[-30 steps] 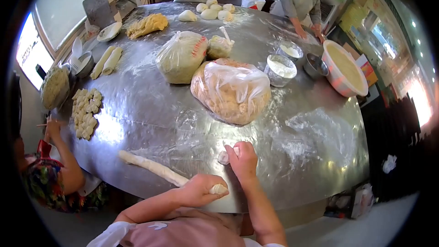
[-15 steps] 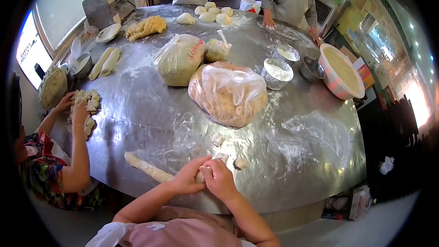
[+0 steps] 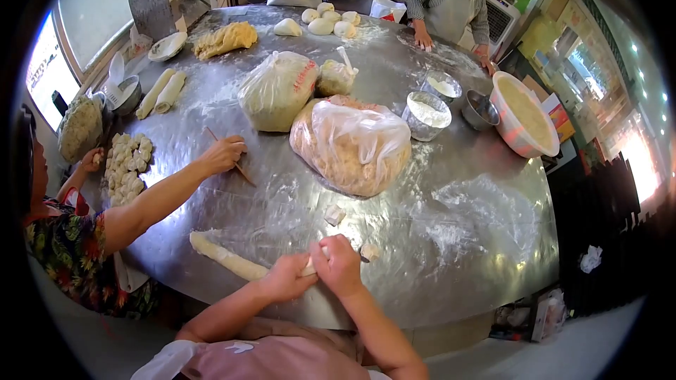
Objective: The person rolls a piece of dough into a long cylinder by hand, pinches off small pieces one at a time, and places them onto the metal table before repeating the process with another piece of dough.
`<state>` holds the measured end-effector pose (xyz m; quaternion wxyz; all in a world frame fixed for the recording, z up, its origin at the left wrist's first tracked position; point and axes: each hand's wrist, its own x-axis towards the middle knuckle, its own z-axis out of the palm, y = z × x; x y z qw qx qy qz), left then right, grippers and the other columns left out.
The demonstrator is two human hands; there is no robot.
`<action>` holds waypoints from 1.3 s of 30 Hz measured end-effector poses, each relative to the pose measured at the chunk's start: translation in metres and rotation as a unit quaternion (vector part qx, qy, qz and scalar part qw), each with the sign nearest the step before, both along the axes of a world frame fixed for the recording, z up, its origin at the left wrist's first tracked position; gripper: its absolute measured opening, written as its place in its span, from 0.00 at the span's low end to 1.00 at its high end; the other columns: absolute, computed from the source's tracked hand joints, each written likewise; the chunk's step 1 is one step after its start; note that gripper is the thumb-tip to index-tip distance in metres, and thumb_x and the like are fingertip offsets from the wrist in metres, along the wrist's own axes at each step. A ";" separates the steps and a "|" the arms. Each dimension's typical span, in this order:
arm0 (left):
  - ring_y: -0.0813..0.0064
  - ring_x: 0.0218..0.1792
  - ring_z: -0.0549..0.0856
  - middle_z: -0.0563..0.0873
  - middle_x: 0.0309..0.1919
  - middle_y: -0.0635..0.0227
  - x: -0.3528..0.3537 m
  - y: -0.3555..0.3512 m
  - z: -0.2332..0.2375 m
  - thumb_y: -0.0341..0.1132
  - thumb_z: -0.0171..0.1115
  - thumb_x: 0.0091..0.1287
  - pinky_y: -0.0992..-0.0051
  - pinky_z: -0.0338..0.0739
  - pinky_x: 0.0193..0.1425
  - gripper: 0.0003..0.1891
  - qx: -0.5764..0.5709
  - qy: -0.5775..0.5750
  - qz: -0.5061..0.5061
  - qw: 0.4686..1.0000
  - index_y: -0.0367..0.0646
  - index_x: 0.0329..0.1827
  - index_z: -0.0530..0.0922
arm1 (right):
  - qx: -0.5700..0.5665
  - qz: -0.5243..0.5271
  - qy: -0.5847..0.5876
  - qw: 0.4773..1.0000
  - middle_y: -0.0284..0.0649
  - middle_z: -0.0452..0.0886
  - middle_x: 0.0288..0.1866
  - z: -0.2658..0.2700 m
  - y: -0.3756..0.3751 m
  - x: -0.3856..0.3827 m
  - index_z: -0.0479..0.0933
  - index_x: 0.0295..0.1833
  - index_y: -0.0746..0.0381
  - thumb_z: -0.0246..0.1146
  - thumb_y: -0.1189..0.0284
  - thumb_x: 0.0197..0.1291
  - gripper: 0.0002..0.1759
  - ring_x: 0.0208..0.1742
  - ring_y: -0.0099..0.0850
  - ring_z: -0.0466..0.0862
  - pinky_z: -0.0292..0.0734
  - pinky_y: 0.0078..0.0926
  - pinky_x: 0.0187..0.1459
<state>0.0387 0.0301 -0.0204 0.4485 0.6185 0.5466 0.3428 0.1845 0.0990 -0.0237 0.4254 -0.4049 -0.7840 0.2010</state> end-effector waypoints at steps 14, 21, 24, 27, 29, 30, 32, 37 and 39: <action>0.45 0.68 0.76 0.67 0.74 0.46 -0.008 0.009 -0.006 0.32 0.72 0.58 0.58 0.69 0.72 0.60 0.106 0.036 0.060 0.992 0.39 0.85 0.34 | -0.148 0.160 -0.024 0.976 0.48 0.80 0.46 0.016 -0.021 0.000 0.78 0.54 0.63 0.68 0.69 0.64 0.15 0.44 0.46 0.82 0.80 0.37 0.45; 0.46 0.56 0.82 0.83 0.54 0.49 -0.024 -0.001 -0.010 0.32 0.68 0.60 0.58 0.80 0.56 0.33 0.011 0.042 0.007 0.999 0.46 0.71 0.68 | -0.112 0.112 0.009 0.987 0.45 0.79 0.37 0.031 -0.022 -0.012 0.78 0.46 0.62 0.68 0.70 0.65 0.09 0.37 0.43 0.82 0.79 0.36 0.38; 0.44 0.47 0.85 0.87 0.43 0.49 -0.015 -0.005 0.010 0.35 0.67 0.61 0.55 0.80 0.50 0.23 -0.003 -0.010 0.066 0.998 0.46 0.61 0.75 | -0.055 0.109 0.017 0.992 0.44 0.79 0.35 0.035 -0.022 -0.016 0.78 0.43 0.62 0.70 0.69 0.65 0.09 0.33 0.43 0.81 0.78 0.37 0.35; 0.43 0.45 0.86 0.87 0.41 0.49 -0.009 0.001 0.016 0.37 0.65 0.63 0.54 0.80 0.48 0.16 -0.003 0.007 0.066 0.998 0.45 0.53 0.78 | -0.046 0.083 -0.003 0.996 0.44 0.78 0.34 0.037 -0.023 -0.015 0.79 0.41 0.61 0.71 0.68 0.63 0.10 0.29 0.43 0.80 0.77 0.38 0.32; 0.44 0.45 0.85 0.87 0.41 0.49 -0.008 0.006 0.015 0.38 0.64 0.64 0.54 0.80 0.48 0.13 -0.017 0.051 0.049 0.997 0.44 0.49 0.80 | -0.027 0.054 0.001 0.998 0.44 0.78 0.34 0.031 -0.021 -0.014 0.78 0.39 0.61 0.73 0.68 0.61 0.11 0.28 0.43 0.79 0.76 0.39 0.30; 0.44 0.45 0.85 0.87 0.41 0.50 -0.007 0.007 0.015 0.39 0.64 0.65 0.54 0.80 0.47 0.11 -0.023 0.072 0.042 0.996 0.44 0.46 0.81 | -0.017 0.040 0.003 0.999 0.43 0.78 0.33 0.026 -0.018 -0.013 0.78 0.38 0.61 0.73 0.68 0.60 0.11 0.27 0.43 0.79 0.76 0.39 0.30; 0.47 0.44 0.86 0.88 0.40 0.52 -0.006 0.007 0.018 0.40 0.65 0.67 0.56 0.80 0.47 0.10 -0.052 0.088 0.026 0.994 0.43 0.43 0.82 | -0.019 0.018 0.011 1.000 0.44 0.78 0.33 0.010 -0.007 -0.008 0.78 0.37 0.61 0.74 0.68 0.59 0.12 0.28 0.43 0.79 0.76 0.39 0.30; 0.52 0.45 0.88 0.88 0.41 0.53 0.002 -0.008 0.048 0.41 0.70 0.66 0.59 0.81 0.51 0.17 -0.017 -0.021 -0.083 0.996 0.42 0.54 0.83 | -0.070 -0.091 -0.057 0.992 0.46 0.81 0.39 -0.019 0.033 0.025 0.80 0.41 0.61 0.75 0.65 0.56 0.14 0.36 0.47 0.82 0.78 0.43 0.38; 0.51 0.49 0.87 0.87 0.45 0.52 0.002 0.001 0.036 0.40 0.71 0.65 0.58 0.80 0.53 0.26 -0.020 0.051 0.007 0.998 0.42 0.65 0.76 | 0.050 -0.026 -0.084 0.995 0.47 0.81 0.46 0.005 0.036 0.019 0.80 0.49 0.61 0.74 0.65 0.57 0.18 0.41 0.47 0.83 0.79 0.42 0.43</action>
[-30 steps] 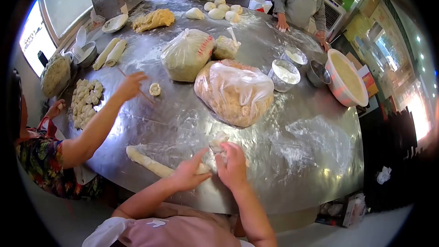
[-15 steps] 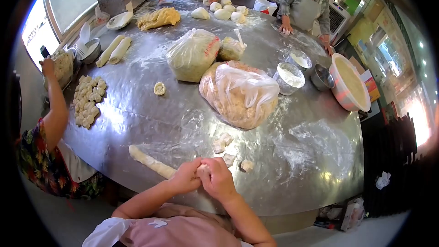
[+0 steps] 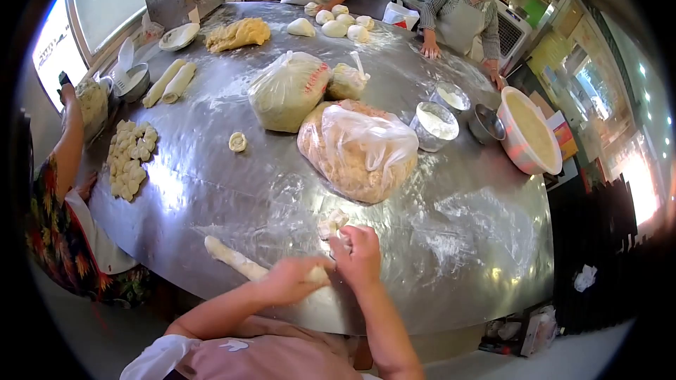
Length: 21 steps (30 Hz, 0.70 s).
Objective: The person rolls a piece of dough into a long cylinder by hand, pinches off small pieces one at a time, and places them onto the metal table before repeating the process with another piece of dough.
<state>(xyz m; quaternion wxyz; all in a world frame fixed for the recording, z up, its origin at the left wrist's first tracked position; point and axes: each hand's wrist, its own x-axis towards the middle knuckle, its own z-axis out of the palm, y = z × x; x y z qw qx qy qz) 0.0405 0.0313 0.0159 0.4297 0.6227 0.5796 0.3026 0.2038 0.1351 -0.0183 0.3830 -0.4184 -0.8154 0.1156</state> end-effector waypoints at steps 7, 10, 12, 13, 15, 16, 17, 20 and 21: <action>0.44 0.72 0.70 0.65 0.75 0.46 -0.006 0.007 -0.044 0.28 0.68 0.58 0.59 0.70 0.73 0.57 0.075 -0.074 0.042 0.993 0.43 0.85 0.37 | -0.188 0.171 0.074 0.964 0.48 0.81 0.46 0.013 -0.053 -0.019 0.78 0.54 0.63 0.68 0.69 0.65 0.16 0.41 0.44 0.84 0.80 0.37 0.44; 0.45 0.70 0.71 0.68 0.72 0.46 -0.013 0.002 -0.042 0.29 0.68 0.59 0.60 0.71 0.71 0.51 0.104 -0.088 0.037 0.990 0.42 0.83 0.46 | -0.217 0.138 0.082 0.963 0.43 0.80 0.36 0.019 -0.057 -0.023 0.80 0.43 0.63 0.66 0.71 0.67 0.06 0.36 0.41 0.83 0.78 0.37 0.37; 0.45 0.64 0.77 0.75 0.66 0.45 -0.025 0.002 -0.042 0.29 0.68 0.59 0.60 0.75 0.66 0.44 0.205 0.008 -0.010 0.979 0.43 0.80 0.57 | -0.221 0.111 0.099 0.964 0.43 0.79 0.35 0.028 -0.059 -0.025 0.80 0.43 0.63 0.66 0.71 0.67 0.06 0.35 0.41 0.82 0.77 0.35 0.36; 0.45 0.60 0.79 0.78 0.61 0.46 -0.026 0.000 -0.040 0.30 0.67 0.60 0.60 0.77 0.62 0.39 0.133 -0.011 -0.005 0.991 0.44 0.76 0.62 | -0.222 0.098 0.104 0.965 0.43 0.79 0.35 0.030 -0.058 -0.026 0.80 0.44 0.62 0.67 0.71 0.67 0.06 0.34 0.41 0.82 0.77 0.34 0.35; 0.45 0.51 0.84 0.85 0.51 0.48 -0.021 -0.003 -0.036 0.33 0.67 0.61 0.59 0.80 0.53 0.29 -0.013 -0.055 0.002 0.998 0.45 0.67 0.72 | -0.151 0.108 0.108 0.977 0.42 0.78 0.34 0.031 -0.054 -0.029 0.80 0.43 0.62 0.69 0.69 0.65 0.08 0.32 0.40 0.81 0.77 0.34 0.33; 0.45 0.49 0.85 0.85 0.47 0.49 -0.018 -0.003 -0.036 0.33 0.67 0.61 0.58 0.80 0.51 0.26 0.003 -0.064 0.018 0.998 0.45 0.64 0.74 | -0.129 0.111 0.113 0.979 0.42 0.78 0.34 0.033 -0.055 -0.030 0.80 0.42 0.62 0.70 0.68 0.65 0.09 0.32 0.40 0.80 0.77 0.34 0.33; 0.46 0.46 0.86 0.86 0.44 0.50 -0.015 -0.003 -0.036 0.34 0.67 0.61 0.58 0.80 0.48 0.22 0.019 -0.073 0.034 0.997 0.44 0.60 0.76 | -0.108 0.114 0.119 0.980 0.42 0.78 0.34 0.034 -0.056 -0.031 0.79 0.41 0.62 0.70 0.68 0.64 0.10 0.31 0.40 0.80 0.76 0.35 0.32; 0.46 0.42 0.86 0.87 0.40 0.50 -0.006 0.000 -0.027 0.36 0.68 0.61 0.56 0.79 0.45 0.16 0.040 -0.061 0.046 0.996 0.42 0.51 0.80 | -0.051 0.103 0.076 0.990 0.42 0.78 0.33 0.035 -0.056 -0.032 0.78 0.38 0.61 0.73 0.68 0.62 0.11 0.31 0.42 0.80 0.76 0.36 0.32; 0.45 0.42 0.86 0.87 0.40 0.49 -0.004 0.001 -0.023 0.36 0.67 0.61 0.56 0.79 0.45 0.15 0.043 -0.051 0.043 0.997 0.42 0.49 0.81 | -0.051 0.094 0.074 0.992 0.42 0.77 0.33 0.032 -0.056 -0.031 0.77 0.38 0.60 0.73 0.68 0.61 0.11 0.32 0.42 0.80 0.76 0.37 0.31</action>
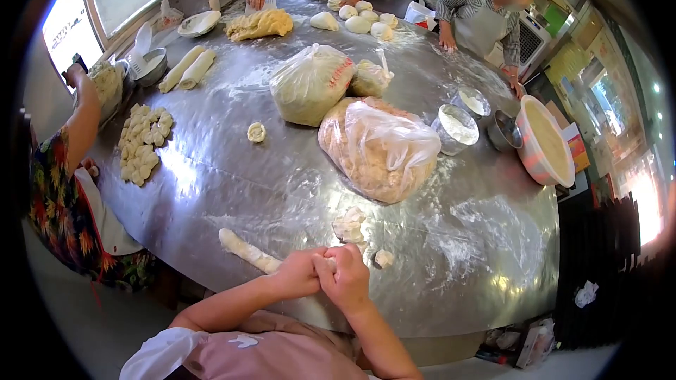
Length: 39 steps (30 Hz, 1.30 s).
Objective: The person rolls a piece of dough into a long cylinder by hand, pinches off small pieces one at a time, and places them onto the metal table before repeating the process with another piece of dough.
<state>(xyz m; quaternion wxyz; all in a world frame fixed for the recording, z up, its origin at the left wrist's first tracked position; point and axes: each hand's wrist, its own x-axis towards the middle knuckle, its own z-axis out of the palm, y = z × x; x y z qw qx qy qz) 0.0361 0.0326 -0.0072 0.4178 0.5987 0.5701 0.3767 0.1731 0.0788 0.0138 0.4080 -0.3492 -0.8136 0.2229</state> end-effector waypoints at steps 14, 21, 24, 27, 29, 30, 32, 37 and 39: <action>0.43 0.54 0.84 0.85 0.49 0.50 -0.009 0.007 0.014 0.40 0.74 0.62 0.54 0.79 0.58 0.49 -0.113 0.034 -0.019 0.993 0.51 0.83 0.51 | 0.082 -0.047 -0.136 0.986 0.48 0.80 0.50 -0.009 0.044 0.024 0.78 0.57 0.63 0.72 0.69 0.60 0.21 0.50 0.46 0.83 0.80 0.40 0.50; 0.49 0.71 0.71 0.66 0.73 0.49 -0.011 0.002 -0.010 0.24 0.70 0.55 0.60 0.74 0.68 0.50 0.069 -0.031 -0.023 0.997 0.41 0.82 0.53 | -0.163 0.073 -0.047 0.983 0.47 0.81 0.45 -0.006 -0.008 0.011 0.77 0.53 0.63 0.69 0.71 0.64 0.15 0.44 0.46 0.82 0.80 0.38 0.45; 0.47 0.64 0.77 0.76 0.64 0.51 -0.014 -0.004 -0.015 0.26 0.64 0.58 0.58 0.77 0.62 0.36 0.092 -0.020 -0.029 0.995 0.45 0.73 0.67 | -0.102 0.056 -0.011 0.993 0.44 0.80 0.40 -0.005 -0.007 0.006 0.77 0.49 0.63 0.68 0.71 0.65 0.11 0.36 0.41 0.81 0.78 0.33 0.36; 0.45 0.54 0.83 0.84 0.51 0.52 -0.011 -0.010 -0.011 0.29 0.64 0.60 0.56 0.79 0.54 0.25 -0.005 -0.012 -0.009 1.000 0.46 0.63 0.75 | -0.052 0.049 0.015 0.997 0.43 0.79 0.38 0.000 -0.009 -0.001 0.77 0.47 0.62 0.69 0.71 0.65 0.10 0.33 0.39 0.80 0.76 0.33 0.34; 0.44 0.47 0.85 0.87 0.43 0.52 -0.009 -0.009 -0.009 0.31 0.64 0.61 0.55 0.80 0.50 0.18 0.021 -0.027 0.007 0.999 0.45 0.55 0.78 | -0.024 0.041 0.023 0.999 0.43 0.79 0.37 0.002 -0.010 -0.004 0.78 0.44 0.62 0.70 0.71 0.63 0.10 0.32 0.39 0.79 0.76 0.33 0.33; 0.44 0.46 0.85 0.87 0.43 0.52 -0.007 -0.008 -0.009 0.31 0.64 0.61 0.55 0.80 0.49 0.16 0.016 -0.003 -0.003 1.000 0.44 0.53 0.79 | -0.021 0.029 0.011 0.999 0.43 0.79 0.36 0.001 -0.010 -0.003 0.77 0.43 0.62 0.71 0.71 0.61 0.10 0.31 0.40 0.80 0.76 0.33 0.33; 0.44 0.44 0.85 0.87 0.42 0.52 -0.005 -0.006 -0.010 0.31 0.64 0.62 0.55 0.80 0.47 0.13 0.007 0.046 -0.020 0.999 0.42 0.50 0.81 | -0.015 0.009 -0.011 1.000 0.43 0.78 0.34 -0.004 -0.009 -0.001 0.77 0.40 0.62 0.73 0.72 0.59 0.10 0.30 0.40 0.80 0.76 0.34 0.32; 0.44 0.43 0.85 0.87 0.41 0.52 -0.007 -0.002 -0.004 0.34 0.66 0.64 0.55 0.79 0.47 0.12 -0.020 0.025 -0.032 0.999 0.41 0.48 0.81 | -0.015 -0.065 0.011 0.998 0.43 0.78 0.31 -0.029 0.015 0.001 0.76 0.36 0.62 0.75 0.70 0.57 0.13 0.29 0.42 0.80 0.75 0.35 0.31; 0.44 0.44 0.85 0.87 0.41 0.52 -0.006 -0.005 0.015 0.36 0.67 0.65 0.56 0.79 0.48 0.13 -0.024 -0.002 -0.060 0.998 0.42 0.50 0.81 | 0.033 -0.119 -0.051 0.991 0.43 0.79 0.34 -0.044 0.039 0.006 0.77 0.39 0.61 0.77 0.65 0.56 0.16 0.31 0.44 0.81 0.76 0.39 0.33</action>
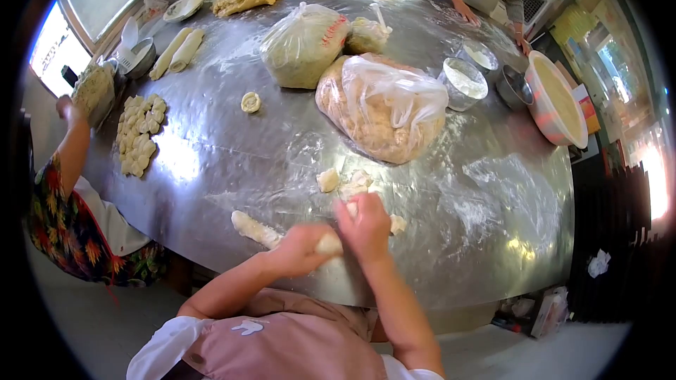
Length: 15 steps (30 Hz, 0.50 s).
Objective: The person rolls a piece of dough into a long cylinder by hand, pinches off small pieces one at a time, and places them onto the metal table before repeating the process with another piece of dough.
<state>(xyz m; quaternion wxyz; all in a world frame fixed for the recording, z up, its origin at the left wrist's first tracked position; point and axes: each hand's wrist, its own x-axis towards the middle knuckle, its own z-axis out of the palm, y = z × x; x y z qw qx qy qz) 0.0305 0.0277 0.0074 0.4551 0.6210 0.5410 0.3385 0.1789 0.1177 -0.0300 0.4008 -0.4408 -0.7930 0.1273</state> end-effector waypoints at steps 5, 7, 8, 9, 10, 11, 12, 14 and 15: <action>0.45 0.47 0.86 0.87 0.43 0.50 -0.002 0.007 -0.010 0.38 0.71 0.66 0.58 0.81 0.52 0.28 0.018 0.055 0.078 0.995 0.45 0.68 0.74 | -0.011 0.077 0.007 0.997 0.49 0.82 0.48 0.028 0.019 0.007 0.78 0.53 0.63 0.73 0.65 0.59 0.21 0.49 0.49 0.83 0.80 0.42 0.51; 0.46 0.60 0.82 0.82 0.59 0.48 -0.008 0.015 -0.002 0.33 0.72 0.61 0.59 0.76 0.64 0.49 -0.042 0.021 0.092 0.995 0.42 0.83 0.51 | 0.004 0.074 -0.032 0.997 0.51 0.81 0.52 0.038 0.004 0.005 0.77 0.57 0.63 0.73 0.65 0.60 0.23 0.53 0.51 0.82 0.80 0.42 0.55; 0.46 0.64 0.79 0.79 0.63 0.48 -0.006 0.014 -0.012 0.32 0.72 0.59 0.59 0.74 0.67 0.53 0.023 0.024 0.111 0.993 0.41 0.83 0.46 | -0.061 0.125 0.002 0.990 0.52 0.80 0.52 0.037 -0.004 0.007 0.76 0.59 0.64 0.71 0.65 0.62 0.24 0.52 0.50 0.82 0.79 0.42 0.54; 0.46 0.67 0.77 0.76 0.67 0.47 -0.006 0.013 -0.021 0.31 0.73 0.58 0.59 0.73 0.70 0.57 0.085 0.025 0.134 0.987 0.40 0.84 0.41 | -0.120 0.163 0.011 0.979 0.52 0.80 0.52 0.037 -0.014 0.006 0.76 0.59 0.64 0.70 0.66 0.63 0.22 0.52 0.49 0.82 0.78 0.41 0.54; 0.46 0.73 0.71 0.69 0.73 0.47 -0.009 0.014 -0.026 0.28 0.72 0.55 0.59 0.67 0.75 0.61 0.100 0.014 0.095 0.990 0.37 0.84 0.33 | -0.178 0.201 0.020 0.963 0.51 0.79 0.52 0.038 -0.026 0.002 0.76 0.59 0.64 0.69 0.67 0.64 0.21 0.52 0.48 0.81 0.78 0.40 0.55; 0.46 0.73 0.71 0.68 0.73 0.46 -0.009 0.013 -0.029 0.27 0.72 0.55 0.59 0.68 0.74 0.60 0.116 0.009 0.101 0.988 0.37 0.84 0.35 | -0.234 0.236 0.028 0.943 0.51 0.79 0.52 0.038 -0.034 -0.002 0.77 0.58 0.65 0.68 0.67 0.65 0.20 0.52 0.47 0.81 0.77 0.39 0.55; 0.46 0.73 0.71 0.68 0.73 0.45 -0.007 0.012 -0.032 0.27 0.71 0.56 0.59 0.69 0.74 0.58 0.132 0.004 0.104 0.986 0.37 0.84 0.38 | -0.207 0.224 0.037 0.952 0.48 0.79 0.46 0.034 -0.037 -0.006 0.77 0.55 0.65 0.68 0.67 0.66 0.17 0.45 0.46 0.80 0.77 0.39 0.48; 0.46 0.73 0.71 0.68 0.73 0.44 -0.009 0.010 -0.034 0.28 0.71 0.56 0.60 0.70 0.73 0.54 0.142 0.003 0.083 0.986 0.39 0.83 0.45 | -0.197 0.213 0.029 0.957 0.46 0.78 0.43 0.030 -0.035 -0.004 0.77 0.52 0.64 0.68 0.66 0.67 0.15 0.41 0.45 0.80 0.77 0.38 0.44; 0.46 0.72 0.71 0.69 0.72 0.45 -0.015 0.008 -0.034 0.29 0.71 0.57 0.60 0.71 0.72 0.51 0.133 0.007 0.060 0.989 0.40 0.83 0.50 | -0.192 0.210 0.026 0.958 0.45 0.78 0.42 0.029 -0.034 -0.003 0.78 0.50 0.64 0.68 0.66 0.67 0.14 0.39 0.44 0.80 0.77 0.37 0.42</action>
